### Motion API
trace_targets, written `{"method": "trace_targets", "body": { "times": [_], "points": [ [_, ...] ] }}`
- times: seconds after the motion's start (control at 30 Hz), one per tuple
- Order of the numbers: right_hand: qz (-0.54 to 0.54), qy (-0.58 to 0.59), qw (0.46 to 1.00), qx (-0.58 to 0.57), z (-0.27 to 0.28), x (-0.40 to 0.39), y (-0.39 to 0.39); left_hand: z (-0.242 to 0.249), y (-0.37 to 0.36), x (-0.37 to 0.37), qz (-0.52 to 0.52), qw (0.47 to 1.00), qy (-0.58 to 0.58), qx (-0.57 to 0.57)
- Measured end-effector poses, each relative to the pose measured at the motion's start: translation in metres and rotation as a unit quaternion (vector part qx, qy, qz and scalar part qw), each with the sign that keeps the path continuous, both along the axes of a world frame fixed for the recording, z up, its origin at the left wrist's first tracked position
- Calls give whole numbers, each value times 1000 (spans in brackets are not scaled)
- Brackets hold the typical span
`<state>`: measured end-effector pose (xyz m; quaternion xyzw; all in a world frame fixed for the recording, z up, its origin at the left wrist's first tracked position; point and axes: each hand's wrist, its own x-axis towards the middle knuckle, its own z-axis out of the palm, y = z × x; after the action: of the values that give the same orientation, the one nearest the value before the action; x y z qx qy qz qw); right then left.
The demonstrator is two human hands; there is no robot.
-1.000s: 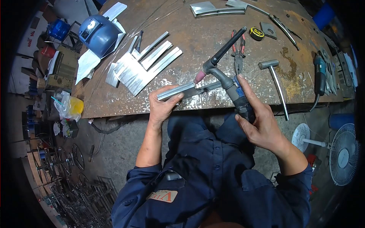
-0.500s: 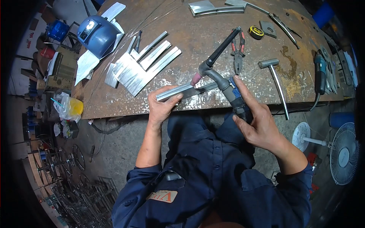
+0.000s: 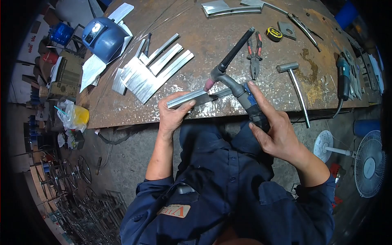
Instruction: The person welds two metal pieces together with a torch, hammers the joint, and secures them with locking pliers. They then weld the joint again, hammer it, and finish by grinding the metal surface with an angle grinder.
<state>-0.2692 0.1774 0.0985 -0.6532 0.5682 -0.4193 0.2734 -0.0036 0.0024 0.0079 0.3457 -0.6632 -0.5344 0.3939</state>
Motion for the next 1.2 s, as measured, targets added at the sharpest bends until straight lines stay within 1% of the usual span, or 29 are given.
{"method": "trace_targets", "body": {
  "times": [0.13,0.2,0.23,0.33,0.4,0.53,0.6,0.63,0.7,0.73,0.83,0.93,1.0,1.07,1.1,1.17,1.2],
  "points": [
    [8,-1,1000,15,2,-1,-2,1,0,0,-1,1000,-2,9],
    [13,30,998,-51,-2,-1,-4,0,0,0,1,1000,3,3],
    [12,30,998,-51,-2,-1,-4,0,0,0,1,1000,3,3],
    [11,15,999,-39,2,-1,-2,0,0,0,3,1000,-1,-3],
    [12,-8,1000,16,6,-1,-1,0,0,0,6,1000,-4,-1],
    [10,-8,1000,17,6,0,-1,-1,-1,0,4,1000,-5,1],
    [9,0,1000,-19,2,0,-2,0,0,0,4,1000,0,2],
    [9,0,1000,-19,0,1,-1,0,0,0,3,1000,0,2],
    [9,1,1000,3,-1,1,1,-1,0,0,1,998,13,54],
    [10,1,1000,-1,-1,2,1,-2,0,1,0,998,13,55],
    [1,11,999,-30,-3,3,2,-4,-2,1,-3,1000,9,21],
    [-5,6,1000,-3,-3,3,5,-3,-3,3,1,1000,-16,14],
    [-10,4,1000,15,-4,4,6,-4,-3,1,3,1000,-10,9],
    [-23,-15,999,-24,-6,4,5,-4,-2,1,5,1000,-5,5],
    [-23,-16,999,-24,-5,3,5,-4,-2,1,5,1000,-1,10],
    [-23,-15,999,25,-1,1,7,-3,-2,2,4,1000,1,16],
    [-24,-15,999,25,-1,1,8,-3,-2,2,6,1000,-1,11]
  ]
}}
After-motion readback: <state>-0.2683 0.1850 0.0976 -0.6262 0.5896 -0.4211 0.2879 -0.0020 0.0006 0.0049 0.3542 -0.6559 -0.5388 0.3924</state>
